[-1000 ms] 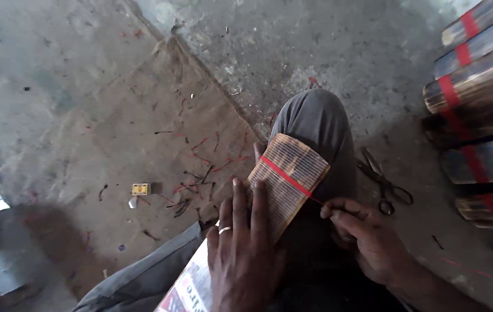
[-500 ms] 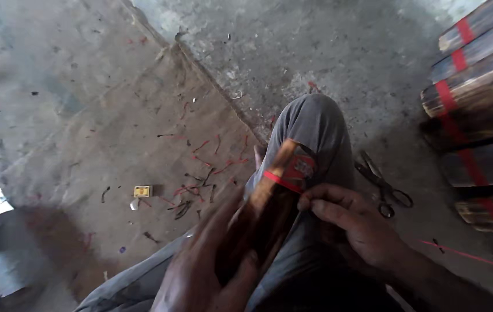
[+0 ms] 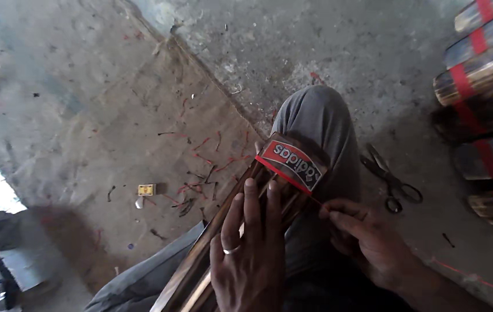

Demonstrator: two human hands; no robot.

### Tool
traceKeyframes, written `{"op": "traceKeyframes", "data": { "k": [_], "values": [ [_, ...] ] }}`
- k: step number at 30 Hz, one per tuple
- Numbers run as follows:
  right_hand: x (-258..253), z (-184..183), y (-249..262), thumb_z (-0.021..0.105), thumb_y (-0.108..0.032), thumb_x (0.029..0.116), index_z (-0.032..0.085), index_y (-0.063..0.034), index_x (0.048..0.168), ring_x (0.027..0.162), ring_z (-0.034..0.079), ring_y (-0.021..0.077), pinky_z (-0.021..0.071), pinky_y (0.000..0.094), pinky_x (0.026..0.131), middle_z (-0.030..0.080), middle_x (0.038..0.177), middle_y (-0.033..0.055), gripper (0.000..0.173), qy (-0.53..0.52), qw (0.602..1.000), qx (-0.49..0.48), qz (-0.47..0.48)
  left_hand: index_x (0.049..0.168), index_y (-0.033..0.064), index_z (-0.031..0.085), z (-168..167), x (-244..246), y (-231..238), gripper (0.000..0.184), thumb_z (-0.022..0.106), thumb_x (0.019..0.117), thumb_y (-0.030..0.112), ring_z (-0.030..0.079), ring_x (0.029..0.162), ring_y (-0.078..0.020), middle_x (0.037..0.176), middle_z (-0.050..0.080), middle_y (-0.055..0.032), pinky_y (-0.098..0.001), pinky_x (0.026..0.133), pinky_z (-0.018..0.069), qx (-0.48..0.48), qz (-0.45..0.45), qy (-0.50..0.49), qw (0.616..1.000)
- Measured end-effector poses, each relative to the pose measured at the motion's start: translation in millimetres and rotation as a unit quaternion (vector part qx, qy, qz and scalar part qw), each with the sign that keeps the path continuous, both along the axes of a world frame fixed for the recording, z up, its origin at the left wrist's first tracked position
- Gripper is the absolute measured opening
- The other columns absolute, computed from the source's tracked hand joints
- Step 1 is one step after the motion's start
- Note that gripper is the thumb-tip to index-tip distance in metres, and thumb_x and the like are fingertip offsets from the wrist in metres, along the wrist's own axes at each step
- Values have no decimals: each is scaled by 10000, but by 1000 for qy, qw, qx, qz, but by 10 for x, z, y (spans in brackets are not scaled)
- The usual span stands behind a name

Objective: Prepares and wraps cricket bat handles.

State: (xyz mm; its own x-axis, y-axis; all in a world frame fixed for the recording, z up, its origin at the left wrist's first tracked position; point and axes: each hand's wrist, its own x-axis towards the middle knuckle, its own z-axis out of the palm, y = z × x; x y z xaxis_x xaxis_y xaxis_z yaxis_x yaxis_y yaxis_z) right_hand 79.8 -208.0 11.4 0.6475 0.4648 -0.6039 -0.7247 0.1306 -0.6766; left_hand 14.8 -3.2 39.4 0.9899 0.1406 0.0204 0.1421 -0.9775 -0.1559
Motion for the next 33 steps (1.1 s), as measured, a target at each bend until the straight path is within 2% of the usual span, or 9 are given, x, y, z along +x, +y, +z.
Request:
{"op": "traceKeyframes", "data": {
  "k": [5,14,17,19,22,25,28,31,33],
  "values": [
    [20,-18,33,573,-219,1037,716,-125,1133,514,408,67,372,204,465,483,692,21,196,46,999,-5,-17,1561,529,323,39,90,-8,710,612,914,574,479,1356,-336,1666,284,-75,-500,870,496,-6,4,37,999],
    [60,86,169,554,-198,1048,709,-122,1102,544,435,62,402,217,515,492,689,5,181,-50,996,66,30,1537,562,328,419,245,366,838,711,793,545,561,1231,-334,1555,428,21,-554,634,556,-200,-13,96,975],
    [105,270,235,549,-188,1048,726,-127,1096,542,445,44,405,200,504,534,697,14,193,-104,990,92,37,1543,561,296,593,269,576,1012,797,672,438,560,1218,-234,1444,494,71,-544,743,579,-366,-27,157,917],
    [128,395,258,551,-184,1049,722,-123,1073,545,457,17,414,170,509,537,685,-3,183,-137,985,101,39,1549,542,293,571,257,675,1019,818,687,406,578,1176,-120,1400,524,114,-448,846,585,-488,-34,191,851],
    [144,401,290,549,-187,1054,718,-119,1093,564,450,16,400,167,522,539,714,-6,185,-154,981,108,37,1565,508,301,430,243,763,951,802,776,337,650,1068,-85,1376,569,100,-374,824,623,-604,-23,221,765],
    [199,267,329,538,-215,1056,718,-145,1140,561,459,60,409,197,502,566,755,25,211,-143,988,40,45,1543,443,405,440,189,766,677,688,929,422,579,1268,-123,1526,476,102,-447,968,576,-506,-13,113,855],
    [246,193,382,534,-218,1053,713,-139,1165,547,454,85,406,214,489,552,749,43,225,-118,992,-7,44,1539,366,452,371,67,506,666,668,921,487,427,1410,-402,1596,405,-96,-690,981,429,-264,3,-3,964],
    [188,139,363,538,-225,1050,726,-158,1162,540,417,86,371,221,487,546,749,34,228,-127,989,-45,57,1637,316,241,-52,-111,108,988,656,813,669,261,1515,-440,1707,192,-90,-758,962,390,-123,43,48,990],
    [81,57,246,542,-225,1045,728,-157,1159,522,398,80,361,221,481,503,697,23,229,-110,991,-54,49,1646,317,203,-279,-169,16,913,617,886,610,265,1517,-430,1714,157,-103,-705,931,437,-90,62,27,994]
  ]
}}
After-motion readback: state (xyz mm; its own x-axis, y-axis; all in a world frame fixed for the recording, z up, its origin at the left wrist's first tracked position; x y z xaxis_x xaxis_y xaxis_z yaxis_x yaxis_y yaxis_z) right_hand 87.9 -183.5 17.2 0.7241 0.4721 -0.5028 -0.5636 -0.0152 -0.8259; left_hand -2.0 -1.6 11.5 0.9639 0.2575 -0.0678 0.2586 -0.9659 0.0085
